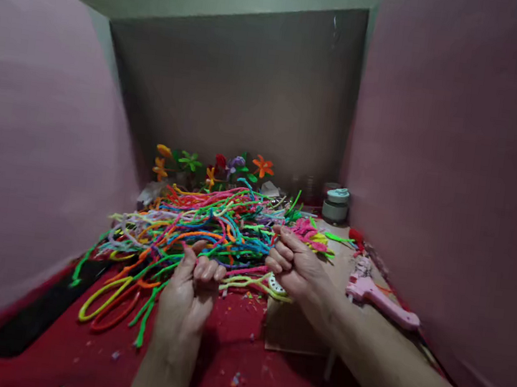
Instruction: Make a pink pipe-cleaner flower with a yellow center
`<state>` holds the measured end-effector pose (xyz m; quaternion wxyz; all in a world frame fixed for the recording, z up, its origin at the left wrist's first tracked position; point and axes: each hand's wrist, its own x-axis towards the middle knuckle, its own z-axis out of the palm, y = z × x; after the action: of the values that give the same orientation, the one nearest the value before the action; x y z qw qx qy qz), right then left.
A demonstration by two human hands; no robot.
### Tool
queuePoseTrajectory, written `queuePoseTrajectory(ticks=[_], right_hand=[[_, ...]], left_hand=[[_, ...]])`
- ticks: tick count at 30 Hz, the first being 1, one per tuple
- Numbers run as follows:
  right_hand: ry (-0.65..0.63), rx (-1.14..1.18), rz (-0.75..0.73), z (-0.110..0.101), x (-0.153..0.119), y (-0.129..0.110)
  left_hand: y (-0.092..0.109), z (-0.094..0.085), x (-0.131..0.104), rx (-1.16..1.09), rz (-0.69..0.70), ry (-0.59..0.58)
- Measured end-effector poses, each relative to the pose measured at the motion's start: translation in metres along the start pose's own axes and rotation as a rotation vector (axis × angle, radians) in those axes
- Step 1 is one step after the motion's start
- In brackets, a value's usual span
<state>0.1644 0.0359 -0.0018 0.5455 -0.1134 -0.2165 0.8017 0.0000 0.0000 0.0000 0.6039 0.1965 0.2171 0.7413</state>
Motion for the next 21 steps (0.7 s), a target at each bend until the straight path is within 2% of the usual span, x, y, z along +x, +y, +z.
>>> queuePoseTrajectory(ticks=[5, 11, 16, 18, 21], right_hand=[[-0.054, -0.066, 0.007, -0.001, 0.001, 0.002], [-0.005, -0.103, 0.043, 0.008, -0.001, 0.007], [0.005, -0.177, 0.067, 0.009, -0.004, 0.014], [-0.019, -0.212, 0.099, 0.007, -0.005, 0.018], [-0.073, -0.245, 0.117, 0.004, -0.006, 0.021]], left_hand=[[0.007, -0.005, -0.003, 0.033, 0.05, -0.001], [0.017, -0.006, -0.008, 0.08, 0.085, -0.035], [0.015, 0.0, -0.006, 0.212, 0.176, -0.098], [0.014, 0.007, -0.004, 0.299, 0.15, -0.135], [0.012, 0.02, 0.0, 0.444, -0.02, -0.227]])
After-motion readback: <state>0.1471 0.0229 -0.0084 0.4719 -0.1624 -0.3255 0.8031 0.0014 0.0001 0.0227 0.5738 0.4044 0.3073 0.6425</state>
